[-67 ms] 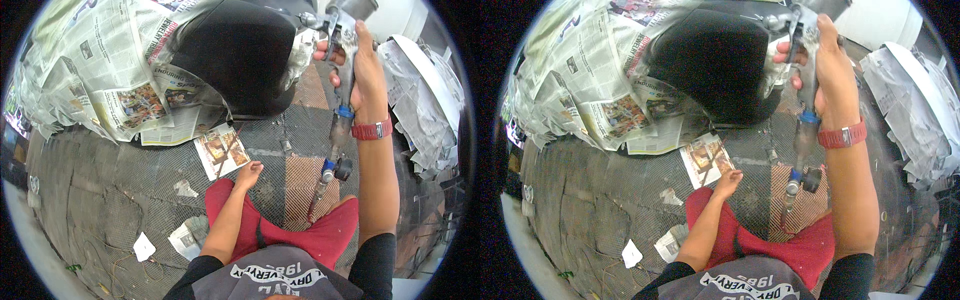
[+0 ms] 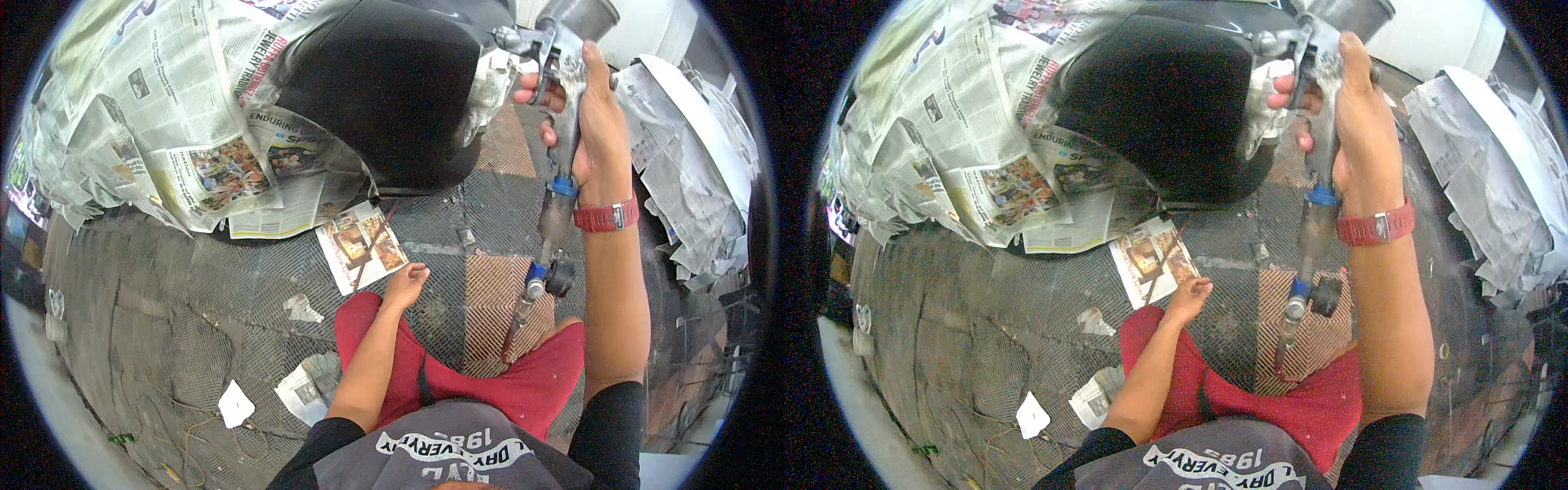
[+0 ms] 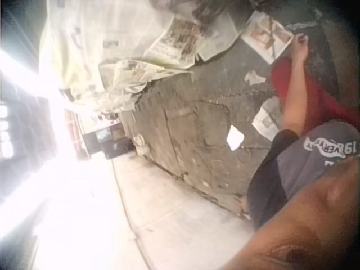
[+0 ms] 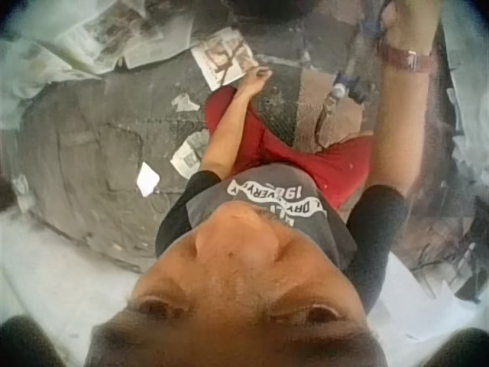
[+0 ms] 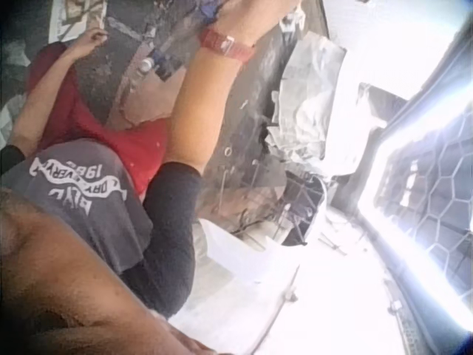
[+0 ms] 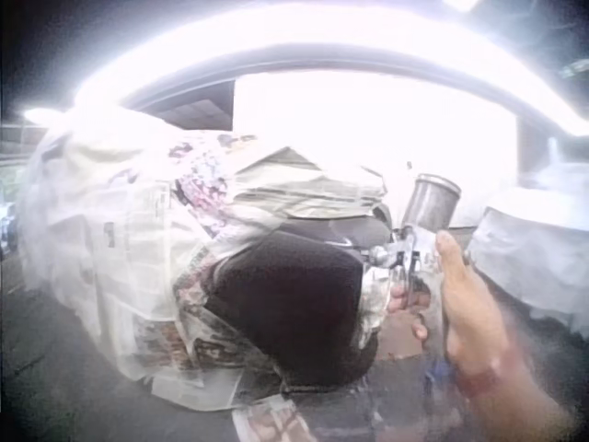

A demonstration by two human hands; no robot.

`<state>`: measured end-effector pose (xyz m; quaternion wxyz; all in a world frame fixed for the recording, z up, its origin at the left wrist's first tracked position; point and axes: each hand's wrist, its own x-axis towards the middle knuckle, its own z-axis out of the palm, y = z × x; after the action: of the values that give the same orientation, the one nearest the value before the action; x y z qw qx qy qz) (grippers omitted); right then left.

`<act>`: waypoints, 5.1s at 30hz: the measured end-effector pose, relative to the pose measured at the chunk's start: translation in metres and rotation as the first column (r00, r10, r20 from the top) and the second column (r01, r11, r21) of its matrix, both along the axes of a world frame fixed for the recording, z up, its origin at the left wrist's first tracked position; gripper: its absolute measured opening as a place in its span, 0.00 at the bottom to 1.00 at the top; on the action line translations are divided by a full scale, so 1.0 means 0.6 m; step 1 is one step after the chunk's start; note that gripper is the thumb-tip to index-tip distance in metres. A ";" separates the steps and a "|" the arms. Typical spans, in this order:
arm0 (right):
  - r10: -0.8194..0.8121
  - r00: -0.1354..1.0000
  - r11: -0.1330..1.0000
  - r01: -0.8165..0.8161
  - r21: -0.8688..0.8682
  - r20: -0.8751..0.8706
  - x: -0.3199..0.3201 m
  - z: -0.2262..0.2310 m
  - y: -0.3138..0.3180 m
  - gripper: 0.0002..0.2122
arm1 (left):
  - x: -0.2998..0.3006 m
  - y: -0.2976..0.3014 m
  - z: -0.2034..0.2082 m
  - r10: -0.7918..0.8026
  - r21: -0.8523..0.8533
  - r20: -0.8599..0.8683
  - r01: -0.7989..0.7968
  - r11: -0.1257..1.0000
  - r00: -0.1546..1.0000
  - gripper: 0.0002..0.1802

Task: The person sits on the floor and uses a spray gun to apply black paint to a car side mirror. They move around the mirror to cover different angles and occasionally touch the surface. The person stands up briefly to walk around the vehicle before returning to the mirror to continue spraying.

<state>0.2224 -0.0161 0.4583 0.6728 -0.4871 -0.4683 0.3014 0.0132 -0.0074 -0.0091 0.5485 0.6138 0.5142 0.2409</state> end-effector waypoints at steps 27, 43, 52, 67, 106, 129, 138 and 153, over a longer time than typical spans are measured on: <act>0.056 0.990 0.998 -0.057 -0.004 -0.131 -0.008 -0.078 -0.048 0.34 | -0.006 0.007 0.008 -0.040 0.042 -0.094 0.044 0.998 0.995 0.24; -0.010 0.999 0.994 0.006 -0.110 -0.034 -0.074 -0.225 -0.064 0.29 | -0.010 0.003 0.027 -0.031 0.038 -0.125 0.036 0.999 0.992 0.27; 0.190 0.974 0.977 -0.200 -0.077 -0.123 -0.142 -0.253 -0.047 0.22 | -0.011 0.004 0.012 -0.070 0.051 -0.104 0.075 0.996 0.992 0.27; -0.130 0.989 0.968 0.141 -0.207 0.067 -0.056 -0.375 -0.089 0.25 | -0.014 -0.012 0.028 -0.059 0.067 -0.083 0.065 0.996 0.995 0.27; -0.174 0.985 0.952 0.164 -0.256 -0.015 -0.165 -0.674 -0.024 0.22 | -0.086 -0.041 0.076 0.403 -0.068 0.184 -0.397 0.915 0.897 0.24; -0.430 0.841 0.880 0.308 -0.363 -0.328 -0.031 -0.806 0.011 0.25 | -0.106 -0.096 0.119 0.299 -0.023 0.112 -0.298 0.954 0.948 0.25; -0.190 0.787 0.902 -0.096 -0.421 -0.587 -0.128 -0.862 0.055 0.32 | -0.054 -0.135 0.151 0.262 -0.040 0.049 -0.260 0.965 0.964 0.25; -0.367 0.856 0.898 0.224 -0.379 -0.365 0.144 -0.824 0.072 0.30 | 0.004 -0.153 0.151 0.135 -0.016 -0.075 -0.137 0.990 0.988 0.26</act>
<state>0.3089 0.0272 -0.0362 0.7083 -0.5794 -0.1720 0.3648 0.0156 -0.0992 0.0818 0.5180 0.5799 0.5772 0.2493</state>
